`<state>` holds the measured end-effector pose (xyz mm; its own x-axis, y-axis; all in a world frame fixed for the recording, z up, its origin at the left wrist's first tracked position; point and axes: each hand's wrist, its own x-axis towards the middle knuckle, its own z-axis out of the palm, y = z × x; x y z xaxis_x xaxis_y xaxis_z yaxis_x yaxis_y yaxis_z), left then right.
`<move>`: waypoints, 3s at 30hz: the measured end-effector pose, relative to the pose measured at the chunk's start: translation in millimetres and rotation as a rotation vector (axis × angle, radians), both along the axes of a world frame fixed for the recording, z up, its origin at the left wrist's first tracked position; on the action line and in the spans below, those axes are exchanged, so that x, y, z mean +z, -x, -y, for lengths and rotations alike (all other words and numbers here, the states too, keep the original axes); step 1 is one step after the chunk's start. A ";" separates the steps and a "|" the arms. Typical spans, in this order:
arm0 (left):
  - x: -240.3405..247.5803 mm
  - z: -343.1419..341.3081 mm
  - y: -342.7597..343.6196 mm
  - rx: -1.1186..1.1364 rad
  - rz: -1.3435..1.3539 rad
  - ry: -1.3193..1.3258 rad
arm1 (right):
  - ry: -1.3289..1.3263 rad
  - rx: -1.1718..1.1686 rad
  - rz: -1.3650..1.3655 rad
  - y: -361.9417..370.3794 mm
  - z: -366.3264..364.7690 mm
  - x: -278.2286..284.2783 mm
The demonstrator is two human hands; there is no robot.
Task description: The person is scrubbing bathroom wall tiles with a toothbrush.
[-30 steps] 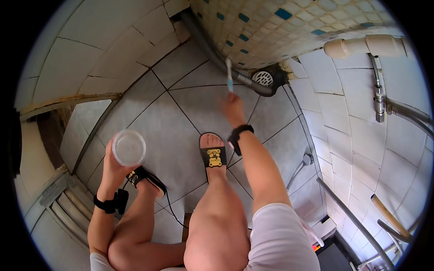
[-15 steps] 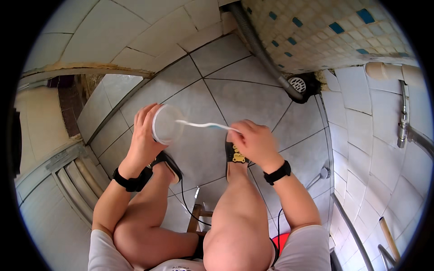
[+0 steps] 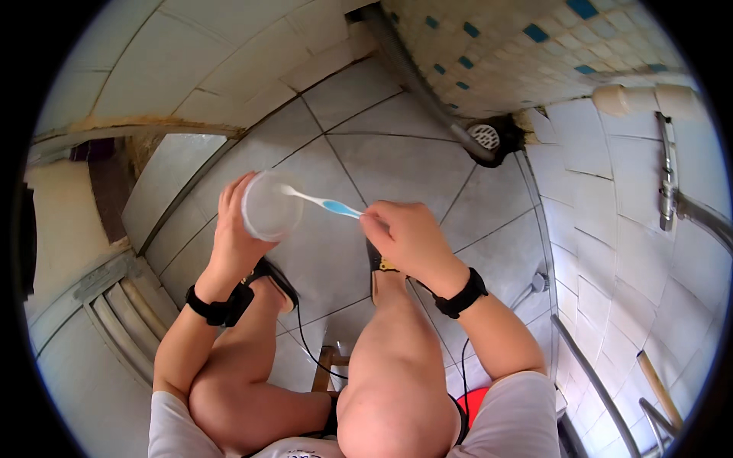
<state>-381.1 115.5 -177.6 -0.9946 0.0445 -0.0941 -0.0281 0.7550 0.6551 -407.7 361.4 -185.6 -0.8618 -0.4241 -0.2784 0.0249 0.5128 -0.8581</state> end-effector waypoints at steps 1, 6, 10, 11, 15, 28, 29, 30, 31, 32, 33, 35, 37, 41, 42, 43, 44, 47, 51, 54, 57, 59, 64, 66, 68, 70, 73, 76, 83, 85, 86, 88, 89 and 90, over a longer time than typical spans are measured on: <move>1.3 -0.1 -1.6 -0.014 -0.004 -0.011 | 0.057 -0.111 0.130 -1.8 -6.6 2.7; -7.2 12.8 -13.6 -0.053 0.024 0.009 | -0.002 -0.561 0.211 -23.2 -86.9 -77.4; -7.6 16.2 -15.9 0.051 0.093 -0.009 | -0.110 -1.044 0.282 -26.2 -161.2 -151.7; -8.7 15.5 -16.1 0.065 0.102 0.003 | -0.199 -1.039 0.190 -23.3 -172.4 -169.3; -13.7 12.1 -14.6 0.060 0.133 0.004 | -0.219 -1.119 0.356 -5.4 -177.4 -217.4; -15.5 18.2 -17.4 0.030 0.155 0.066 | -0.207 -1.040 0.322 10.1 -114.8 -248.2; -15.5 19.6 -17.6 0.035 0.161 0.052 | -0.133 -1.005 0.286 11.4 -105.7 -246.5; -15.2 20.6 -18.0 0.039 0.163 0.054 | -0.132 -1.001 0.288 12.4 -102.9 -242.2; -15.5 20.2 -16.8 0.042 0.163 0.050 | -0.290 -0.932 0.193 13.5 -104.2 -241.7; -15.4 20.2 -16.0 0.045 0.163 0.048 | -0.445 -0.858 0.099 14.9 -103.5 -239.6; -14.7 19.8 -15.7 0.048 0.162 0.048 | -0.444 -0.856 0.097 16.9 -110.6 -239.5; -13.8 14.8 -13.4 0.046 0.161 0.014 | -1.519 0.419 -0.368 23.0 -142.0 -244.2; -12.6 20.5 -17.6 0.054 0.160 0.038 | -1.474 0.218 -0.098 37.6 -126.6 -242.9; -18.3 18.8 -16.0 0.043 0.134 0.027 | -1.385 0.195 -0.094 36.7 -125.1 -264.0; -19.5 14.8 -13.6 0.038 0.134 0.015 | -1.368 0.201 -0.228 33.2 -129.4 -274.7; -17.0 16.5 -14.0 0.047 0.140 0.009 | -1.357 0.207 -0.230 31.3 -120.4 -273.7; -15.2 18.2 -14.9 0.055 0.146 0.002 | -1.097 -0.177 -0.058 27.3 -112.9 -271.5; -14.5 25.0 -18.2 0.068 0.163 0.007 | -0.485 -0.872 0.281 26.3 -99.2 -254.3; -13.9 29.8 -21.7 0.085 0.148 0.033 | -1.457 0.138 0.143 28.5 -130.2 -247.5; -13.8 24.3 -16.7 0.056 0.160 0.025 | -1.382 0.016 0.066 25.7 -145.3 -289.6; -24.6 17.3 -11.4 0.031 0.152 -0.024 | -0.633 -0.461 -0.251 13.7 -170.1 -327.2; -10.2 50.1 -32.0 0.116 0.199 0.082 | -1.060 -0.043 -0.140 16.5 -63.2 -291.3; -15.1 23.4 -13.4 0.065 0.173 0.001 | -1.524 0.006 -0.083 31.3 -151.7 -295.4; -13.5 35.5 -24.3 0.088 0.209 0.047 | -1.535 0.515 0.022 41.4 -121.6 -252.9; -11.9 31.6 -20.9 0.074 0.191 0.013 | -1.563 0.529 0.062 48.4 -124.4 -250.2; -9.6 32.1 -19.8 0.072 0.178 0.028 | -1.096 -0.141 0.211 46.4 -105.3 -253.4; -12.8 32.9 -21.1 0.068 0.184 0.035 | -0.256 -1.020 0.393 32.8 -80.5 -261.0; -12.8 27.2 -11.8 0.059 0.164 0.002 | -1.311 0.066 -0.094 23.5 -141.2 -294.4; -19.1 28.0 -18.2 0.046 0.175 0.026 | -0.052 -0.759 0.268 31.6 -162.6 -313.9; -4.8 51.2 -33.9 0.107 0.199 0.125 | 0.412 -1.033 0.782 26.3 -51.4 -252.2; -4.7 53.6 -35.8 0.119 0.199 0.132 | 0.490 -1.070 0.892 24.6 -31.5 -227.7; -4.5 44.5 -28.9 0.107 0.196 0.097 | 0.503 -0.735 0.673 20.8 -69.6 -264.7; -10.2 29.7 -17.9 0.082 0.184 0.029 | 0.409 -0.418 0.230 16.0 -139.4 -319.3; -18.0 14.5 -6.5 0.049 0.147 -0.072 | 0.334 -0.220 -0.170 20.1 -228.9 -344.1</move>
